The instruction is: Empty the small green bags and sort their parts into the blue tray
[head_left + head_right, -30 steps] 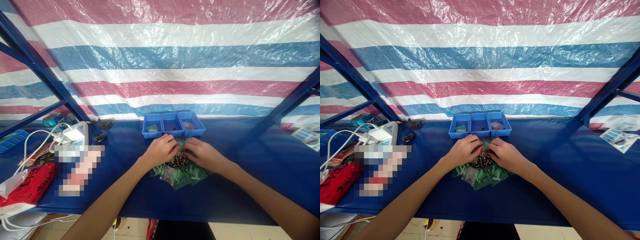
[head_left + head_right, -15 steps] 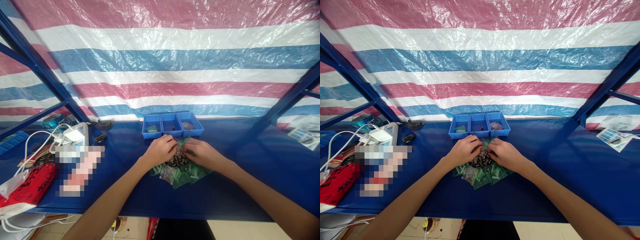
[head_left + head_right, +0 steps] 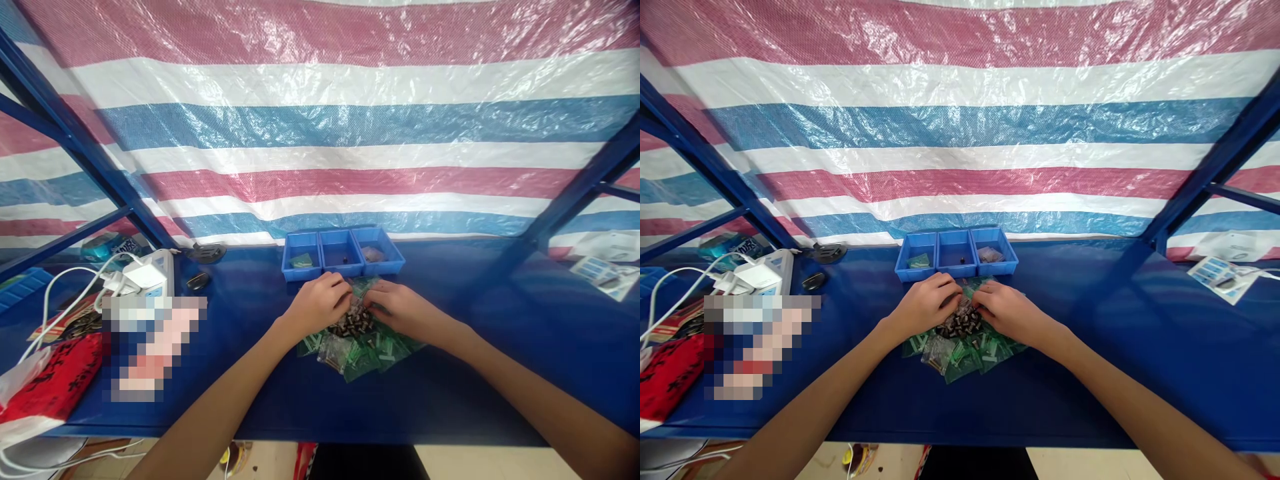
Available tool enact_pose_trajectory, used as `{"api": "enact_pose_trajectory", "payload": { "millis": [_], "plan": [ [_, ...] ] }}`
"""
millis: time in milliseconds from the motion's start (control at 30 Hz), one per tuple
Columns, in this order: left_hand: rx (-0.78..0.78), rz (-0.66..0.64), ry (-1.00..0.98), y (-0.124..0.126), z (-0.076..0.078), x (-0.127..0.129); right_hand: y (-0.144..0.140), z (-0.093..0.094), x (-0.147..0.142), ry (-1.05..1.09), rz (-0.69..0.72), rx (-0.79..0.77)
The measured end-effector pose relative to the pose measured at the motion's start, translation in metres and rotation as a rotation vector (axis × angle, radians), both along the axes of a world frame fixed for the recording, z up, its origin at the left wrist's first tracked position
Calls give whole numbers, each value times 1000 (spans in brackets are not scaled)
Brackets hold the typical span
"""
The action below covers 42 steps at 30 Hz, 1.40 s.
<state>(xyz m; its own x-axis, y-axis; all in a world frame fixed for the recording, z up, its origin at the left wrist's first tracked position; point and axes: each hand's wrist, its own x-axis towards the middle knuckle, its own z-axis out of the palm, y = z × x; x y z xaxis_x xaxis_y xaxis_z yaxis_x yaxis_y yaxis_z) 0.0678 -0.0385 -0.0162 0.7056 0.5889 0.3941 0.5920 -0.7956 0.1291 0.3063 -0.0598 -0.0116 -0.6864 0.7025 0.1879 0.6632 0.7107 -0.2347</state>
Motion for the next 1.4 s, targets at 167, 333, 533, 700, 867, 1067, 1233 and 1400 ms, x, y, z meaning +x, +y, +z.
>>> {"api": "enact_pose_trajectory", "payload": {
  "millis": [167, 333, 533, 700, 867, 1067, 1233, 1400],
  "plan": [
    [8, -5, -12, 0, 1, 0, 0, 4, 2, 34, -7, -32],
    [22, 1, -12, -1, 2, 0, 0, 3, 4, 51, 17, -65],
    [30, -8, -6, -1, 1, -1, -1, -2, 1, 11, -6, -40],
    [26, -9, -9, 0, 1, -1, -2, 1, 2, 11, 21, -26],
    [36, -22, -49, 1, 2, -2, -7, 13, 1, 160, -30, -30],
    [107, -94, -90, -4, 2, 4, -14, 17, -11, 474, -125, -154],
    [141, -87, -76, -8, 0, 8, -18, 14, -17, 641, -177, -300],
    [172, -80, -83, -7, -2, 8, -13, 5, -14, 774, -181, -452]
  ]
}}
